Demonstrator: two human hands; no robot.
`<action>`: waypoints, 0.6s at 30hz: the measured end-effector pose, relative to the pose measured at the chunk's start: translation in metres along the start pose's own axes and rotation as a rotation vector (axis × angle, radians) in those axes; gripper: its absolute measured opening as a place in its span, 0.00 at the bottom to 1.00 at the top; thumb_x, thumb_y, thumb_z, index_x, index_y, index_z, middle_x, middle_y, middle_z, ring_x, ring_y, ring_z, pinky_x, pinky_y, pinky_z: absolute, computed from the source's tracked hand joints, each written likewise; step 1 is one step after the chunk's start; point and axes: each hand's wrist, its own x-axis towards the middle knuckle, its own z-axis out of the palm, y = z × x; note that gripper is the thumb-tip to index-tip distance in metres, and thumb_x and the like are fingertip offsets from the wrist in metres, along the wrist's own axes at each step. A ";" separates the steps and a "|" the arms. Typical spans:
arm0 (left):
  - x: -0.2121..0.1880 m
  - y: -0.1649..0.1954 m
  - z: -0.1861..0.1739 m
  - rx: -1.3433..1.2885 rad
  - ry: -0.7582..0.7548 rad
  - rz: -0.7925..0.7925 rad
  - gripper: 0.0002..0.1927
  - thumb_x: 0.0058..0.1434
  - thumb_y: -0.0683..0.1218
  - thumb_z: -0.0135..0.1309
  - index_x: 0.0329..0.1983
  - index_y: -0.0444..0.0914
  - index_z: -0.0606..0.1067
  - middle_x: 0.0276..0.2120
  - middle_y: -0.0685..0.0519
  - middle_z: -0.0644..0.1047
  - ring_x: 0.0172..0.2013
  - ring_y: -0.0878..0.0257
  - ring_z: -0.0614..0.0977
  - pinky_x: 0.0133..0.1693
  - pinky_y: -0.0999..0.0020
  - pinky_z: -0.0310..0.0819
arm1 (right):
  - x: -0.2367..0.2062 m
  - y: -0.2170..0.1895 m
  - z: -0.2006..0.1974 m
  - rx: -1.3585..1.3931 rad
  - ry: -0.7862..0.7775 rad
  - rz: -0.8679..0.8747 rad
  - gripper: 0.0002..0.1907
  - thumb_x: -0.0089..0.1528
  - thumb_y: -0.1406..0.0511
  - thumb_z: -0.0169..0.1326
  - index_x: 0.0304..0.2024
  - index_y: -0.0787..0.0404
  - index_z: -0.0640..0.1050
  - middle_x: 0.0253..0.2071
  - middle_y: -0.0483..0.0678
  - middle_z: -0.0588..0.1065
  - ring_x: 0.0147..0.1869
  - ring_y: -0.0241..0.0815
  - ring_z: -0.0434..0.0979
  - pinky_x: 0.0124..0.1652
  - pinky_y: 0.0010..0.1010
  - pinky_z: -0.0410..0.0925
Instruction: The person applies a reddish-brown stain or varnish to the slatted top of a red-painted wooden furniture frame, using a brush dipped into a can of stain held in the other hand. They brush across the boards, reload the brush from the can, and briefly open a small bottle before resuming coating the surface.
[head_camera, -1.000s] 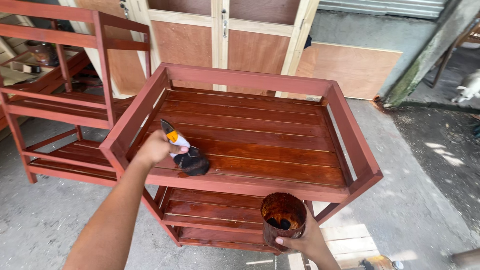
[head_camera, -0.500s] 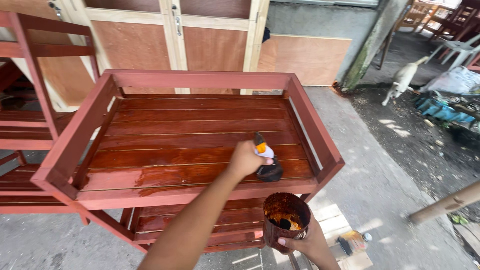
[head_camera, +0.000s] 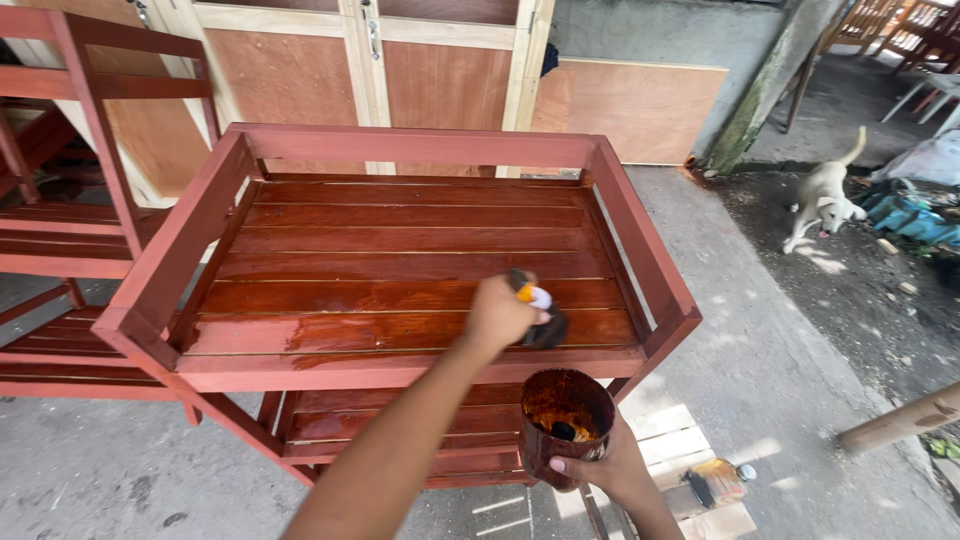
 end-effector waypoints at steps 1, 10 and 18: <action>-0.006 -0.006 -0.025 0.032 0.050 0.025 0.17 0.47 0.37 0.69 0.41 0.36 0.80 0.34 0.49 0.84 0.35 0.63 0.86 0.37 0.65 0.78 | 0.003 -0.001 0.005 0.002 -0.017 0.010 0.52 0.39 0.66 0.76 0.63 0.64 0.67 0.57 0.55 0.78 0.63 0.48 0.77 0.61 0.42 0.69; -0.083 -0.030 -0.260 0.193 0.479 -0.073 0.13 0.43 0.34 0.69 0.30 0.34 0.78 0.26 0.52 0.81 0.27 0.65 0.81 0.30 0.65 0.75 | 0.027 -0.008 0.048 0.034 -0.177 -0.075 0.54 0.38 0.64 0.77 0.65 0.63 0.66 0.58 0.55 0.76 0.64 0.48 0.75 0.62 0.42 0.67; -0.128 -0.020 -0.298 0.890 0.742 -0.014 0.06 0.54 0.45 0.64 0.34 0.39 0.82 0.30 0.40 0.82 0.32 0.45 0.84 0.37 0.53 0.79 | 0.049 0.001 0.070 0.054 -0.268 -0.099 0.54 0.38 0.63 0.77 0.64 0.64 0.67 0.57 0.56 0.77 0.63 0.50 0.77 0.62 0.44 0.68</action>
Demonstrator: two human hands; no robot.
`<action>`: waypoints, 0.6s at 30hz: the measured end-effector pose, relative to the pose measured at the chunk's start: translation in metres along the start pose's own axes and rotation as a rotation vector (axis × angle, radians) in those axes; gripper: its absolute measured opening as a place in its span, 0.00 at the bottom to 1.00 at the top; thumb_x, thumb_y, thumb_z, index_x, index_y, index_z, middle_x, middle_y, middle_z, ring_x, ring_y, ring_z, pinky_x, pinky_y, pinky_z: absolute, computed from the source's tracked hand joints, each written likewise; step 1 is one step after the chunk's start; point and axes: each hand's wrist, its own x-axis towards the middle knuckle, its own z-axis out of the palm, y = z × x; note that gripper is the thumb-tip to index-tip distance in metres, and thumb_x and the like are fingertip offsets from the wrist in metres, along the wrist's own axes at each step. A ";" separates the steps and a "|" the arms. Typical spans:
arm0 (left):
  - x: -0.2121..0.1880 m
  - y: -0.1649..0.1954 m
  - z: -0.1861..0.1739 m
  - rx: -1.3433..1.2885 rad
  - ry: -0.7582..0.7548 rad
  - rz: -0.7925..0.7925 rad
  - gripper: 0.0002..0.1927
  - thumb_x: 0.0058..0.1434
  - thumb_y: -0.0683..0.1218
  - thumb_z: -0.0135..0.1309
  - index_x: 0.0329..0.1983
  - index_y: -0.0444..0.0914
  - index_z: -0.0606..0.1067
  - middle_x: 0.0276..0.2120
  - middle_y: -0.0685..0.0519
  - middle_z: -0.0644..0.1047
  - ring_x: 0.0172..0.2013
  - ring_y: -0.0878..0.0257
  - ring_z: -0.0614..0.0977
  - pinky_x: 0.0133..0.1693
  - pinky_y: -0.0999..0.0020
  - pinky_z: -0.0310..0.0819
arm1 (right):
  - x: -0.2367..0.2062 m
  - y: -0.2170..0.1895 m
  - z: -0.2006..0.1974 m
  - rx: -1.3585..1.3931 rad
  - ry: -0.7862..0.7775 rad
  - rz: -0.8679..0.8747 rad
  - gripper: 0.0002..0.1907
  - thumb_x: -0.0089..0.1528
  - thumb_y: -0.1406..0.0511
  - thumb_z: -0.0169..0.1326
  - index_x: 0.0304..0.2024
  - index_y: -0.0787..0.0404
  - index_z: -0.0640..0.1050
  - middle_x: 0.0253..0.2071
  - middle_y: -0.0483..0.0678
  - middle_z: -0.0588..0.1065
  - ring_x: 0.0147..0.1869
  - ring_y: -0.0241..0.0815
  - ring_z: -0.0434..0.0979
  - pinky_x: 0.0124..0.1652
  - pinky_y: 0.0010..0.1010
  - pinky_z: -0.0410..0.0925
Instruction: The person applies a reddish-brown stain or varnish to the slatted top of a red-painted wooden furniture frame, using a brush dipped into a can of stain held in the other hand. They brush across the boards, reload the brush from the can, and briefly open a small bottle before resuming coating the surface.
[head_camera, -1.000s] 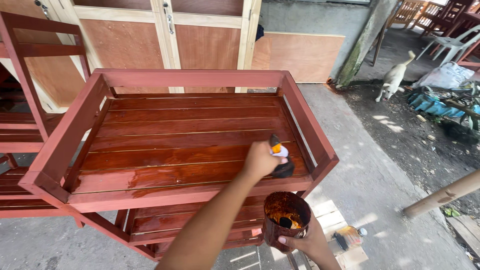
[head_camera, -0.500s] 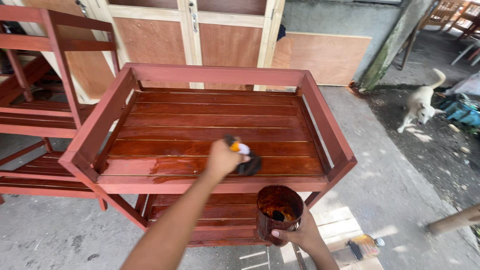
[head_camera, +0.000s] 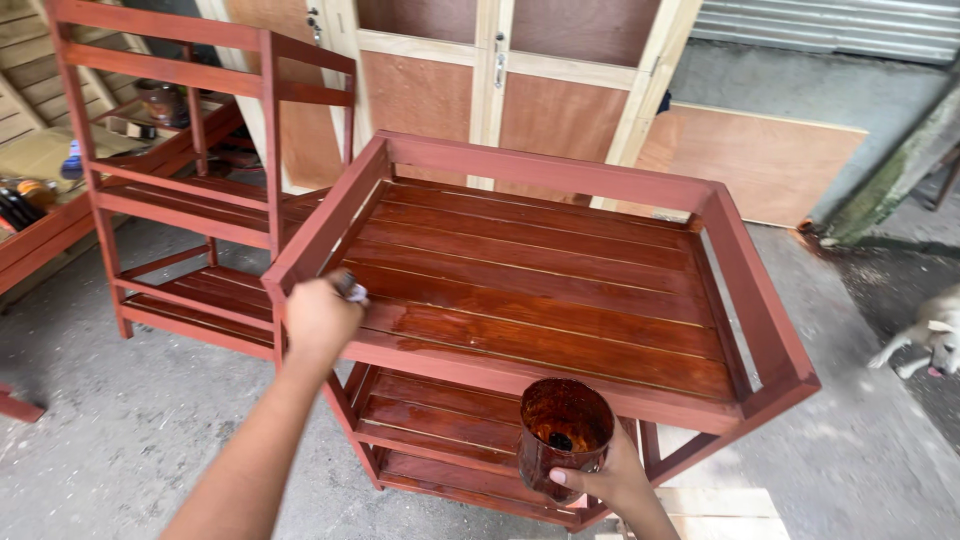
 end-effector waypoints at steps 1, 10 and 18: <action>-0.012 0.009 0.006 -0.032 0.009 0.014 0.05 0.55 0.45 0.62 0.33 0.40 0.82 0.30 0.40 0.82 0.33 0.45 0.84 0.38 0.52 0.79 | 0.003 0.001 0.001 0.009 -0.011 -0.012 0.54 0.38 0.63 0.77 0.64 0.65 0.67 0.57 0.56 0.77 0.63 0.51 0.76 0.62 0.45 0.68; -0.092 0.117 0.069 -0.113 -0.152 0.265 0.06 0.53 0.41 0.59 0.34 0.39 0.80 0.33 0.42 0.80 0.33 0.44 0.84 0.36 0.51 0.79 | 0.014 -0.002 -0.002 0.018 -0.045 0.064 0.53 0.39 0.63 0.75 0.65 0.64 0.65 0.57 0.57 0.77 0.63 0.52 0.76 0.60 0.46 0.70; -0.031 0.041 0.051 0.148 -0.071 -0.008 0.07 0.58 0.46 0.57 0.39 0.41 0.79 0.36 0.42 0.79 0.35 0.45 0.84 0.37 0.49 0.79 | 0.016 -0.009 -0.020 -0.002 -0.016 0.055 0.50 0.42 0.65 0.73 0.65 0.66 0.66 0.56 0.58 0.77 0.61 0.52 0.78 0.60 0.47 0.70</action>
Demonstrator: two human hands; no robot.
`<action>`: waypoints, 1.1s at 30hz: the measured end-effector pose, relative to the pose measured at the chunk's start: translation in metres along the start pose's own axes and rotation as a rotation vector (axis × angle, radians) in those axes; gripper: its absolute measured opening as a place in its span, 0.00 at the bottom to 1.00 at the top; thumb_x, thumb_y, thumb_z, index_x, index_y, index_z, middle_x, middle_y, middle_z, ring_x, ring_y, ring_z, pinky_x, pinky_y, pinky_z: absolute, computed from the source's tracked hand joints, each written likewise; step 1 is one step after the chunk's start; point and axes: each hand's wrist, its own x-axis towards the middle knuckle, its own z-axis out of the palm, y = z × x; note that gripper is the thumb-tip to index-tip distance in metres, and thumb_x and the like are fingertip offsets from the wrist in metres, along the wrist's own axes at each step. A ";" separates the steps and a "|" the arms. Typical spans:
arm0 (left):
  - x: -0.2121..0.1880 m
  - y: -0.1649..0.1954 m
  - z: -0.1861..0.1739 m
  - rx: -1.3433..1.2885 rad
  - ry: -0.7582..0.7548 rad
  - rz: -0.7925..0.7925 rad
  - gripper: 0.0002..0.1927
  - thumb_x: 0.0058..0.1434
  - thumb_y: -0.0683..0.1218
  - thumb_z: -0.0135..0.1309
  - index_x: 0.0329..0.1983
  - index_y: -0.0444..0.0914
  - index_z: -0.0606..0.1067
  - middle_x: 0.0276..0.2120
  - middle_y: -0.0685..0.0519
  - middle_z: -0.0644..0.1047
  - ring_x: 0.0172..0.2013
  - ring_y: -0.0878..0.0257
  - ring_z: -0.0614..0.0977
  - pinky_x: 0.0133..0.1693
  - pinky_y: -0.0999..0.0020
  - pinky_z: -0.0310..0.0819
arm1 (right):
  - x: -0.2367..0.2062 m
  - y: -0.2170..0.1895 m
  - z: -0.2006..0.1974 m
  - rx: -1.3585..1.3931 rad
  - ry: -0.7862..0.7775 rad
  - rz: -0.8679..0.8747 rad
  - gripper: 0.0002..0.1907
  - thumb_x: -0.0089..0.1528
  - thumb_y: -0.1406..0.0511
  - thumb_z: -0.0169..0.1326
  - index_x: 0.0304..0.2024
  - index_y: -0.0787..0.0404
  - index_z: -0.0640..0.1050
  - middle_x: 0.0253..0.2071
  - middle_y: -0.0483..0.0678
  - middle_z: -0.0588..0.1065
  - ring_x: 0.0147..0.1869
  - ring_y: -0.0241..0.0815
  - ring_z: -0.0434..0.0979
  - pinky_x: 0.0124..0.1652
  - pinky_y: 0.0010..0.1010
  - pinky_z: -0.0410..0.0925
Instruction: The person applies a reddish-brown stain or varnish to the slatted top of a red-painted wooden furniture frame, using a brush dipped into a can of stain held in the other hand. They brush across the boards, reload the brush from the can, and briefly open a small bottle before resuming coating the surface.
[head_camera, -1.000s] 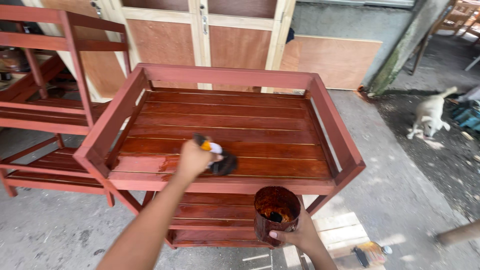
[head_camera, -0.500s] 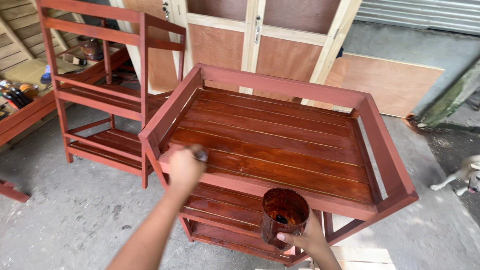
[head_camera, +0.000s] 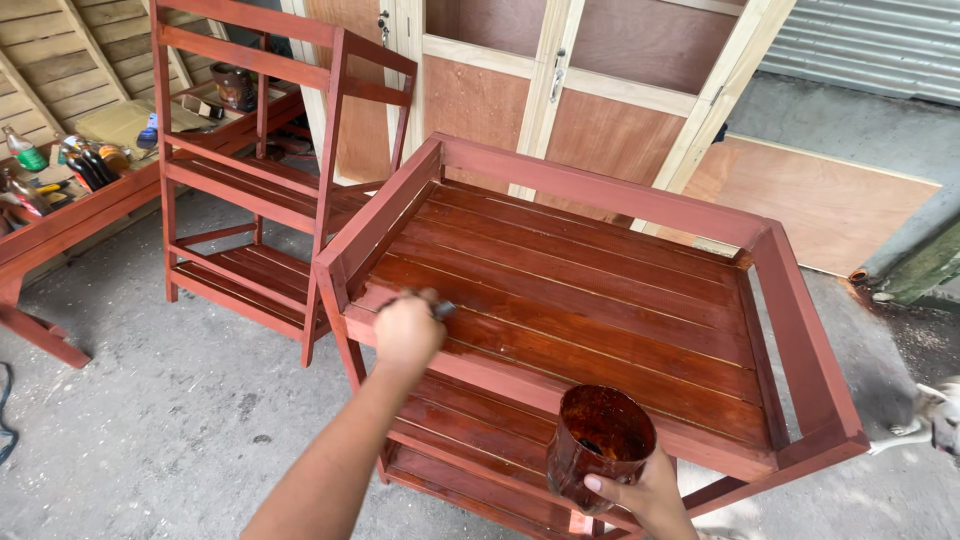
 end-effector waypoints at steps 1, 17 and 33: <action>0.009 -0.010 -0.001 0.044 0.000 -0.049 0.09 0.62 0.50 0.58 0.39 0.41 0.78 0.37 0.41 0.78 0.35 0.44 0.84 0.37 0.48 0.78 | -0.002 0.000 -0.002 -0.032 0.013 0.016 0.50 0.42 0.65 0.73 0.65 0.65 0.66 0.56 0.58 0.78 0.61 0.52 0.78 0.60 0.46 0.70; 0.040 -0.035 0.000 0.074 0.071 -0.136 0.11 0.58 0.41 0.50 0.44 0.40 0.77 0.38 0.38 0.76 0.33 0.40 0.84 0.35 0.48 0.79 | -0.005 -0.001 -0.006 0.052 -0.026 -0.074 0.48 0.42 0.66 0.74 0.64 0.68 0.68 0.56 0.57 0.78 0.61 0.51 0.77 0.59 0.44 0.70; 0.040 -0.036 0.009 0.059 0.098 -0.040 0.13 0.52 0.47 0.61 0.42 0.43 0.78 0.38 0.40 0.77 0.33 0.42 0.83 0.34 0.47 0.77 | -0.012 -0.015 -0.007 0.074 0.030 -0.015 0.50 0.42 0.63 0.73 0.64 0.66 0.67 0.55 0.58 0.77 0.60 0.52 0.77 0.57 0.45 0.71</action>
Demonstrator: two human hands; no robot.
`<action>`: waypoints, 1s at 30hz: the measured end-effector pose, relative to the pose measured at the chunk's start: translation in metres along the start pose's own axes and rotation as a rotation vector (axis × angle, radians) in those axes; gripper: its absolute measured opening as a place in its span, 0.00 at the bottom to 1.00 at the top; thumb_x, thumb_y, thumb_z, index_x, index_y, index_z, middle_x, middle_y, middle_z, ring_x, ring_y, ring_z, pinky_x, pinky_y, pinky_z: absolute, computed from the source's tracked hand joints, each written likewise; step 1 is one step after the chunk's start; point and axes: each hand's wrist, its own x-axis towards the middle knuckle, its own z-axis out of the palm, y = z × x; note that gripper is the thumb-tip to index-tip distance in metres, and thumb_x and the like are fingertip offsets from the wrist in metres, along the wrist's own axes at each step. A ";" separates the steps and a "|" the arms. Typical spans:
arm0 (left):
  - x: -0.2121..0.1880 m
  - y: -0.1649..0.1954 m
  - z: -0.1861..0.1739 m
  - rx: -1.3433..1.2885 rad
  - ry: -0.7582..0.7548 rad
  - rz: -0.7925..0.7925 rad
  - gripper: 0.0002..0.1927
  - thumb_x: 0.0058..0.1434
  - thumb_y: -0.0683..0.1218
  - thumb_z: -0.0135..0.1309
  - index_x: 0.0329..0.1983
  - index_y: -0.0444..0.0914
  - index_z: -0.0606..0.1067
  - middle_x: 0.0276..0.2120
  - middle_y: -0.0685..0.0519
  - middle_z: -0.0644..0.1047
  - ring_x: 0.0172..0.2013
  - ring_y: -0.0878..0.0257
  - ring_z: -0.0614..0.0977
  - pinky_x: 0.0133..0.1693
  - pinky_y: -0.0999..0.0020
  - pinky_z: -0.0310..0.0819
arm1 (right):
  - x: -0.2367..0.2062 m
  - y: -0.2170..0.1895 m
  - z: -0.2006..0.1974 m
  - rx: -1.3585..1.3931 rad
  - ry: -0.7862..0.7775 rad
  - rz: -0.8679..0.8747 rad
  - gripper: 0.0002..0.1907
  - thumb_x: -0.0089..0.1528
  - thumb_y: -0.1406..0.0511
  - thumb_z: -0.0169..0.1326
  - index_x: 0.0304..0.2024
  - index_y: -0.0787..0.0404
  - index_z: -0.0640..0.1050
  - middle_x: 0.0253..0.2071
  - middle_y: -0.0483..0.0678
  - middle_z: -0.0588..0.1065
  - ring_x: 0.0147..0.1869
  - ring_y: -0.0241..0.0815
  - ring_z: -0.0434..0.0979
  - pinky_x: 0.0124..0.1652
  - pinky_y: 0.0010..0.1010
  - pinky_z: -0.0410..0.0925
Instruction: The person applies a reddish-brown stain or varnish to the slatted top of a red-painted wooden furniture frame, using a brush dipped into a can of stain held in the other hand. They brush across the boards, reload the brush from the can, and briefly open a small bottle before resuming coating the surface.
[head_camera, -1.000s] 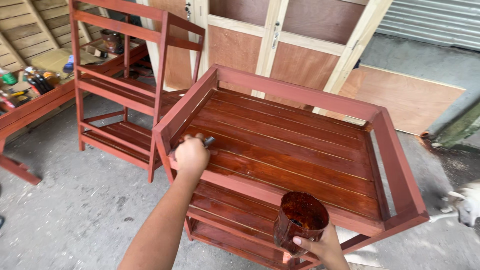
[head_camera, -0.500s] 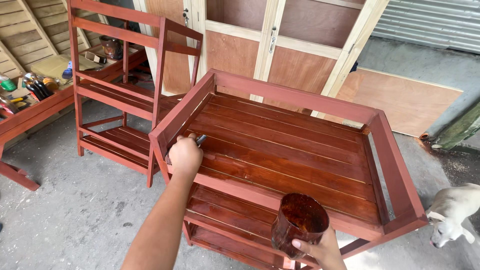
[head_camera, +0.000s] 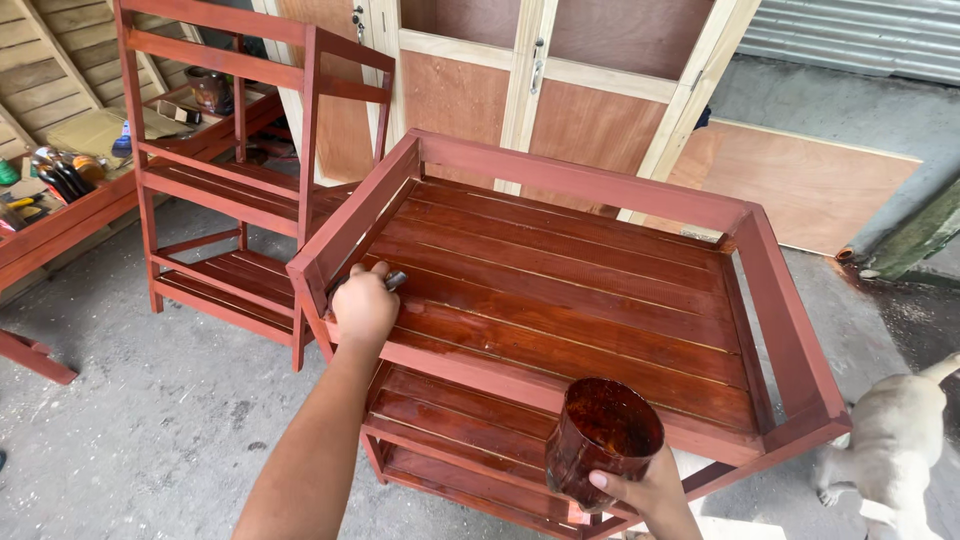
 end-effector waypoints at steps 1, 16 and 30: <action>0.000 0.001 0.002 -0.001 0.021 -0.031 0.11 0.55 0.43 0.59 0.41 0.45 0.79 0.38 0.41 0.77 0.33 0.42 0.83 0.35 0.48 0.77 | -0.002 -0.002 0.001 -0.016 0.019 0.052 0.49 0.42 0.63 0.72 0.64 0.66 0.68 0.55 0.58 0.78 0.60 0.52 0.78 0.57 0.46 0.71; 0.001 0.005 0.010 -0.057 0.121 -0.043 0.08 0.55 0.41 0.56 0.38 0.42 0.79 0.40 0.40 0.77 0.33 0.42 0.82 0.36 0.48 0.76 | -0.014 0.016 -0.022 0.034 0.077 0.094 0.50 0.41 0.70 0.72 0.65 0.66 0.66 0.57 0.59 0.77 0.62 0.52 0.76 0.60 0.47 0.69; -0.113 0.223 0.021 -0.610 -0.114 0.139 0.07 0.52 0.43 0.59 0.35 0.43 0.81 0.31 0.43 0.79 0.32 0.43 0.82 0.35 0.47 0.76 | -0.015 0.009 -0.029 -0.021 0.102 0.039 0.51 0.41 0.67 0.72 0.66 0.66 0.65 0.57 0.58 0.76 0.62 0.52 0.76 0.59 0.47 0.69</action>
